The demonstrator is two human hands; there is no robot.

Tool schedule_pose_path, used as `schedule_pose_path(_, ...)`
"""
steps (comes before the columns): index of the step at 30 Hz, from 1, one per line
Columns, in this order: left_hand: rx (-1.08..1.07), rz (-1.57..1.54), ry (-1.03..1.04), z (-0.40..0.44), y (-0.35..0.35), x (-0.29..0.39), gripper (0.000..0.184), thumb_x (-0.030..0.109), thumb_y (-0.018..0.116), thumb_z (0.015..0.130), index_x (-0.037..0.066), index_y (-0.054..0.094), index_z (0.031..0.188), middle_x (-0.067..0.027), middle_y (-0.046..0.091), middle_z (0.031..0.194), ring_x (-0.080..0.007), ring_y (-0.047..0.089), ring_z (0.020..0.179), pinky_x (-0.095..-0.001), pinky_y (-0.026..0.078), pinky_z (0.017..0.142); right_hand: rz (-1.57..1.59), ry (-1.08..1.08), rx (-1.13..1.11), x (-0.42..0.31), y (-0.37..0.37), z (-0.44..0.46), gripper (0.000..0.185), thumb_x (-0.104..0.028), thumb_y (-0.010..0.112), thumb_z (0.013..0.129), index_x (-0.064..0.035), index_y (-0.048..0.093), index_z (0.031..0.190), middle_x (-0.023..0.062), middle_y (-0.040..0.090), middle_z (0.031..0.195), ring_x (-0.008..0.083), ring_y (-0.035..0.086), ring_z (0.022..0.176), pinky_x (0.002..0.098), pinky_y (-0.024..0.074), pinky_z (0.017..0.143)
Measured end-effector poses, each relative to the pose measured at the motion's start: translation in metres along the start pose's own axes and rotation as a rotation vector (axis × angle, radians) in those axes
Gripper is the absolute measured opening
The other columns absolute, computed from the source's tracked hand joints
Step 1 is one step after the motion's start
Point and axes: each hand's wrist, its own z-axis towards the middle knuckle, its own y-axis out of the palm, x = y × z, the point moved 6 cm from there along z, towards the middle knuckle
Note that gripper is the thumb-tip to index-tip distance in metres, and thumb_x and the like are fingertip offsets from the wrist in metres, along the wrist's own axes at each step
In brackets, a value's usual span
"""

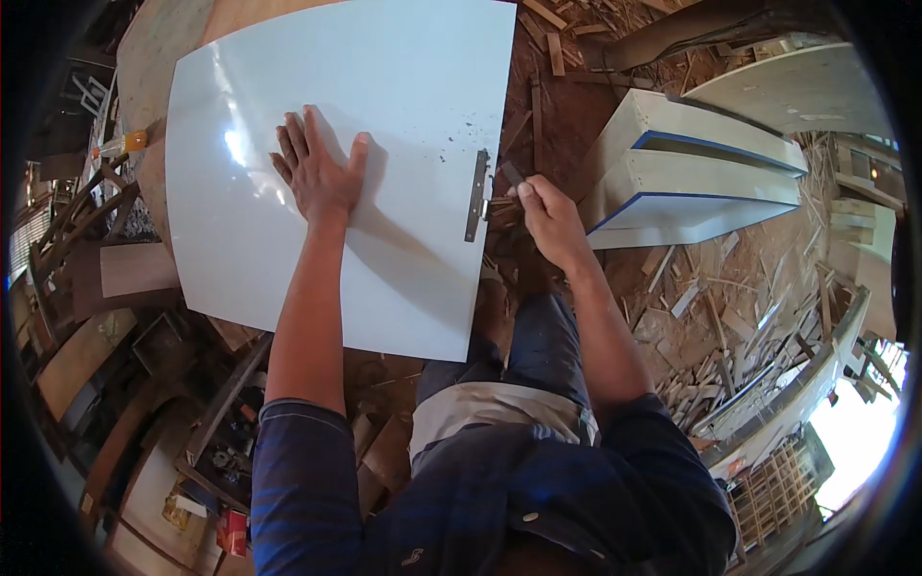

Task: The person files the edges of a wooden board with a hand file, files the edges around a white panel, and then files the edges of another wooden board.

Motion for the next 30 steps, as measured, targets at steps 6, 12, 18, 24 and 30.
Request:
schedule_pose_path(6,-0.013,-0.021,-0.003,0.001,0.001,-0.001,0.106,0.074,0.06,0.097,0.018,0.022,0.178,-0.0164,0.018,0.185,-0.0351,0.01,0.172,-0.055,0.003,0.14,-0.159,-0.182,0.035,-0.005,0.016,0.007,0.033,-0.033,0.056,0.117,-0.002,0.066,0.114,0.0205,0.074,0.091,0.0428,0.074,0.086,0.0498,0.054,0.076)
schedule_pose_path(12,0.042,0.021,0.026,0.001,0.006,-0.004,0.104,0.076,0.059,0.098,0.019,0.023,0.178,-0.0165,0.022,0.184,-0.0357,0.013,0.171,-0.0551,0.008,0.14,-0.148,-0.19,0.036,-0.007,0.024,0.001,0.031,-0.032,0.056,0.116,-0.0022,0.062,0.113,0.0294,0.072,0.101,0.0562,0.067,0.099,0.0573,0.0535,0.079)
schedule_pose_path(18,0.04,-0.012,0.022,-0.001,0.003,-0.001,0.103,0.076,0.059,0.099,0.019,0.024,0.178,-0.0169,0.022,0.184,-0.0366,0.014,0.171,-0.0562,0.008,0.14,-0.186,-0.193,0.083,-0.006,0.031,-0.001,0.03,-0.031,0.055,0.116,-0.0023,0.06,0.109,0.0291,0.072,0.099,0.0559,0.067,0.099,0.059,0.0527,0.08)
schedule_pose_path(24,0.029,0.014,0.024,0.003,0.008,-0.006,0.106,0.077,0.059,0.097,0.019,0.022,0.178,-0.0166,0.02,0.184,-0.0354,0.013,0.171,-0.0552,0.006,0.14,-0.074,-0.25,0.007,0.002,0.025,-0.008,0.029,-0.03,0.054,0.117,-0.0023,0.058,0.109,0.0313,0.07,0.098,0.0576,0.065,0.096,0.0614,0.0496,0.079)
schedule_pose_path(30,0.04,-0.001,0.025,0.001,0.009,-0.003,0.105,0.076,0.06,0.098,0.018,0.023,0.178,-0.0176,0.021,0.184,-0.0372,0.014,0.171,-0.0573,0.009,0.139,-0.074,-0.112,0.009,-0.001,0.035,-0.013,0.032,-0.033,0.053,0.117,-0.0021,0.057,0.112,0.0316,0.069,0.097,0.0582,0.065,0.098,0.0622,0.0493,0.08)
